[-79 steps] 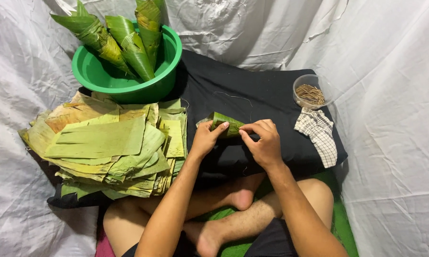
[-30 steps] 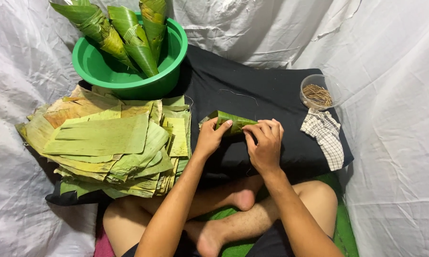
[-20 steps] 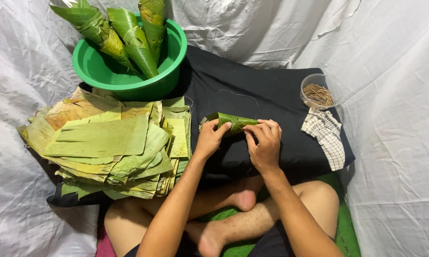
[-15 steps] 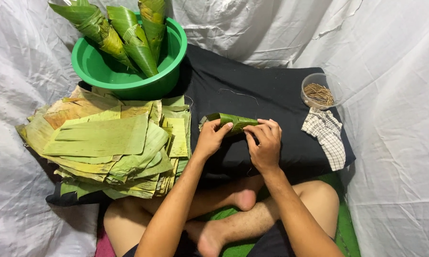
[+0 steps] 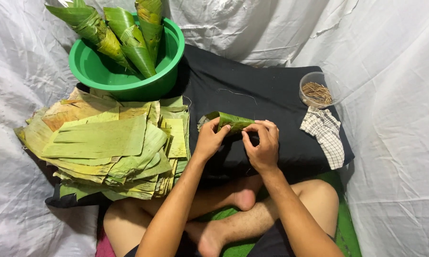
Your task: Cleaning banana leaves with a cloth and folding them into cone shapes secured with toothpicks
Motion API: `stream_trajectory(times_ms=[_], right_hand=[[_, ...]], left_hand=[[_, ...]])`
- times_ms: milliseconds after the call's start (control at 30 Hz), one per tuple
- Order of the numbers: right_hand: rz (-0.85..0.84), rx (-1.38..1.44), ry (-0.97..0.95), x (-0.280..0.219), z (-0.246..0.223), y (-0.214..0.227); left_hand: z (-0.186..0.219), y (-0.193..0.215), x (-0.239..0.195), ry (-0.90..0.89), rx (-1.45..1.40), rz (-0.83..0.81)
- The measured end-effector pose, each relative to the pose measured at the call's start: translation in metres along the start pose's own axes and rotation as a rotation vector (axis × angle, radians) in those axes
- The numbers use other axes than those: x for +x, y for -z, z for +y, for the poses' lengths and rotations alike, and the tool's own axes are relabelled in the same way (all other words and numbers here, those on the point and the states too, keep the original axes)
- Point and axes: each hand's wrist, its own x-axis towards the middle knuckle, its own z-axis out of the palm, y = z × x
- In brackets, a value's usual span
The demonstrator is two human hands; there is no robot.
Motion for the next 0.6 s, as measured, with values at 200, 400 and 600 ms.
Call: stream_trajectory(times_ms=[200,400,600], right_hand=[[0.033,0.006,-0.018,-0.007,0.009,-0.008],[0.036,0.017,-0.080,-0.001,-0.001,0.001],[-0.422,0.260,-0.580,0.023,0.031,0.018]], left_hand=[[-0.012,-0.001,0.001,-0.044,-0.002,0.004],[-0.008,-0.002,-0.001,-0.116,0.074,0.084],[0.009,0.001,-0.007,-0.116,0.029,0.082]])
